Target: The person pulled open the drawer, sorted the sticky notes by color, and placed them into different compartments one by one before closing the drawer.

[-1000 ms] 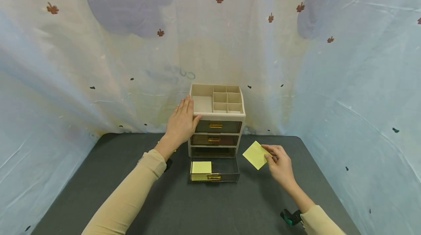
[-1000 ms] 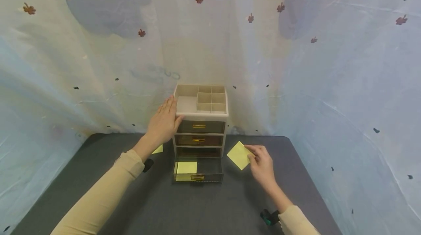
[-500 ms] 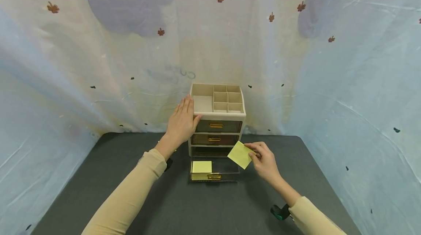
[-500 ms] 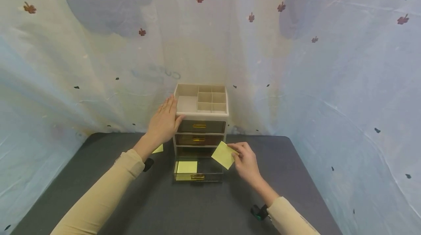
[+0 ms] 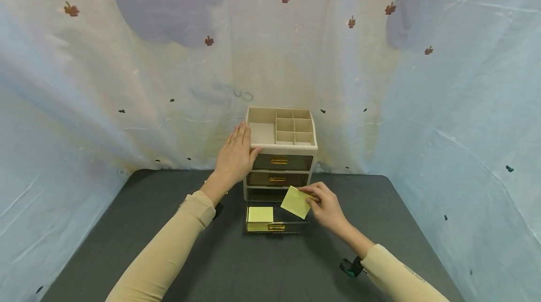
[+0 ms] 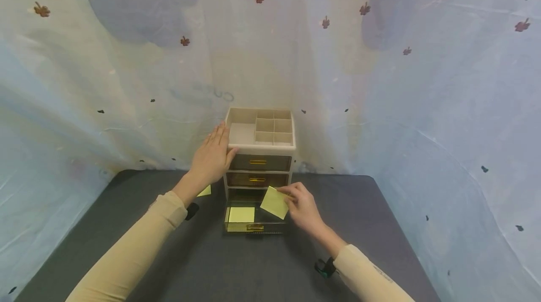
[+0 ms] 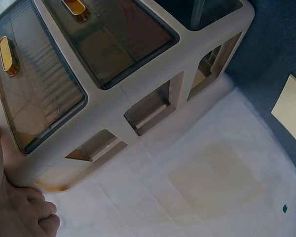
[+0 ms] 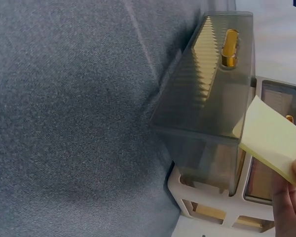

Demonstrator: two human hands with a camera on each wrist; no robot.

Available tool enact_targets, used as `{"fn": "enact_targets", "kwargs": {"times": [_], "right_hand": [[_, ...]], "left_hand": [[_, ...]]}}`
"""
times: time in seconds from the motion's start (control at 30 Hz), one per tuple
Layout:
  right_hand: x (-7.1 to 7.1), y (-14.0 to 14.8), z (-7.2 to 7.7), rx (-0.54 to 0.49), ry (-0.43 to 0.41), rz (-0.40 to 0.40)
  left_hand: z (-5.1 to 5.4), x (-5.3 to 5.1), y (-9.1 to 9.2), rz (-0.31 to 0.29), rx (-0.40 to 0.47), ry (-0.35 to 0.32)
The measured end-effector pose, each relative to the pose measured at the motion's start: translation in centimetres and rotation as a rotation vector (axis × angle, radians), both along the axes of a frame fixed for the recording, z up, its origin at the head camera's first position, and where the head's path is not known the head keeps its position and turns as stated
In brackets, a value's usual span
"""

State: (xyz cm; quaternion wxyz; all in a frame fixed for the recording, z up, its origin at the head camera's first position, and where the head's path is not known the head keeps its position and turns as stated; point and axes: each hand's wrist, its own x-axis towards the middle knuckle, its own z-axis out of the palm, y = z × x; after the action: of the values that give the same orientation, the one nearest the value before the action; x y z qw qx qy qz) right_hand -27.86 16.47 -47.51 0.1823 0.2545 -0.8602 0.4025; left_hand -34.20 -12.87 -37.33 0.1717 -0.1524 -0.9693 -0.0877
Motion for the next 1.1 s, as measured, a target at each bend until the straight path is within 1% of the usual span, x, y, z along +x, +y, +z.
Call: {"fn": "enact_targets", "kwargs": {"times": [0.1,0.2,0.33,0.57,0.7,0.87,0.97,1.1], "right_hand": [[-0.2,-0.3,-0.1,0.029,-0.033,0.019],[-0.4,-0.5,-0.3,0.071,-0.049,0.046],[-0.8,-0.6,-0.5,0.136,-0.057,0.109],[-1.3,-1.0,-0.3,0.226,-0.14,0.208],[-1.7,-1.1,-0.2,0.278,-0.163,0.278],[-2.1,-1.3,-0.2,0.32,-0.166,0.338],[-2.4,-1.4,-0.2,0.348,-0.155,0.354],[-2.6,-1.6,-0.2,0.386,-0.133,0.357]], "left_hand": [[0.0,0.0,0.0,-0.001,0.002,-0.002],[0.0,-0.1,0.1,0.0,0.0,-0.004],[-0.1,-0.3,0.1,0.002,-0.002,-0.01],[-0.2,-0.3,0.0,0.01,-0.006,-0.008],[-0.2,-0.2,0.0,0.015,-0.003,-0.011],[-0.1,-0.2,0.0,0.014,0.0,-0.005],[-0.1,-0.1,0.0,0.013,-0.002,-0.003],[-0.1,-0.1,0.0,0.009,-0.008,0.0]]}}
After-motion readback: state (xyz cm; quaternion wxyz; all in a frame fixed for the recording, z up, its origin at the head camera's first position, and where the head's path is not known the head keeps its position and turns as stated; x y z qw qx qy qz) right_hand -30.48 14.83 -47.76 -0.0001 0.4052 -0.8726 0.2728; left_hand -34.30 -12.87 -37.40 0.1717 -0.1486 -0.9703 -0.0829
